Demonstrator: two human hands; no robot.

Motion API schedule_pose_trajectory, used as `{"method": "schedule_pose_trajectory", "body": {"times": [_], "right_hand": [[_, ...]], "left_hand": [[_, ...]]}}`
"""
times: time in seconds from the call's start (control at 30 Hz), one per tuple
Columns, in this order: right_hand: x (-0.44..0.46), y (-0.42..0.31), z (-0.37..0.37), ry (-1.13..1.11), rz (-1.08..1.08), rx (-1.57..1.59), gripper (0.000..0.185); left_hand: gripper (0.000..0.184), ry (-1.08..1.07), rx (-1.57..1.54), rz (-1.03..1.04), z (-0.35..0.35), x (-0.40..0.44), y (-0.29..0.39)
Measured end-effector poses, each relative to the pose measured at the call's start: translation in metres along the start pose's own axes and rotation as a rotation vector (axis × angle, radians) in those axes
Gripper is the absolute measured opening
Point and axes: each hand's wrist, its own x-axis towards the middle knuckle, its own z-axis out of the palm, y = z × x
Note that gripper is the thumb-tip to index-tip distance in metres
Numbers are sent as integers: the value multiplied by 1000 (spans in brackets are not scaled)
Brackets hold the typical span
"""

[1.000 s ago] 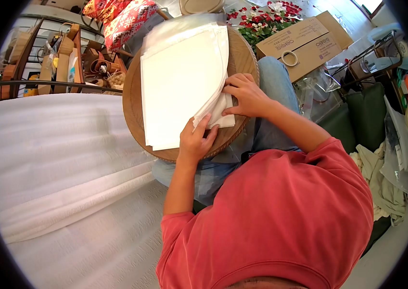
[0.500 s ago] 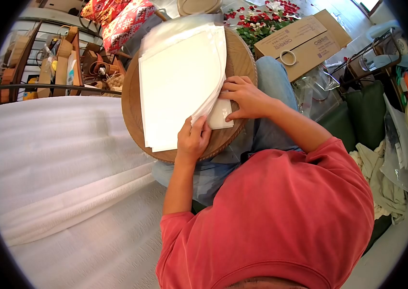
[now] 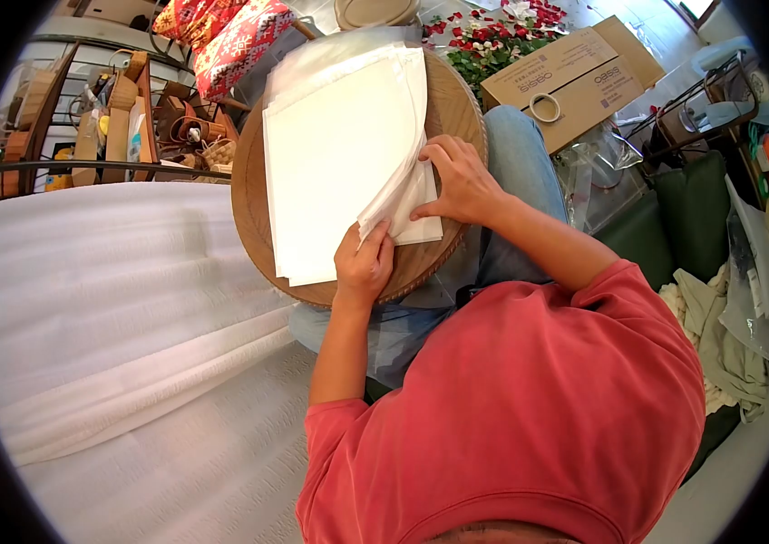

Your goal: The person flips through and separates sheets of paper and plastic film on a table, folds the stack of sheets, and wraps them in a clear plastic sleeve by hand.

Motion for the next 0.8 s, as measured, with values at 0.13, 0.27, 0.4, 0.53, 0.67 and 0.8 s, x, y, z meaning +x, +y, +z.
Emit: {"method": "schedule_pose_trajectory", "body": {"times": [0.13,0.27,0.4,0.53,0.67,0.8], "right_hand": [[-2,-7,-5,-43,45,5,80],[-5,-7,-3,-77,60,68,75],[-8,-1,-3,-72,-14,177,64],[-10,1,-14,-163,-67,272,62],[-9,5,-20,-199,-90,293,64],[-5,10,-16,-232,-238,2,72]], "left_hand": [[29,-26,3,-24,-5,1,2],[39,-85,-25,2,-6,4,4],[43,-130,6,4,-8,3,0],[44,-86,9,14,-10,5,-1],[39,-39,0,-23,-6,2,-6],[36,23,-55,78,-2,4,-11]]}}
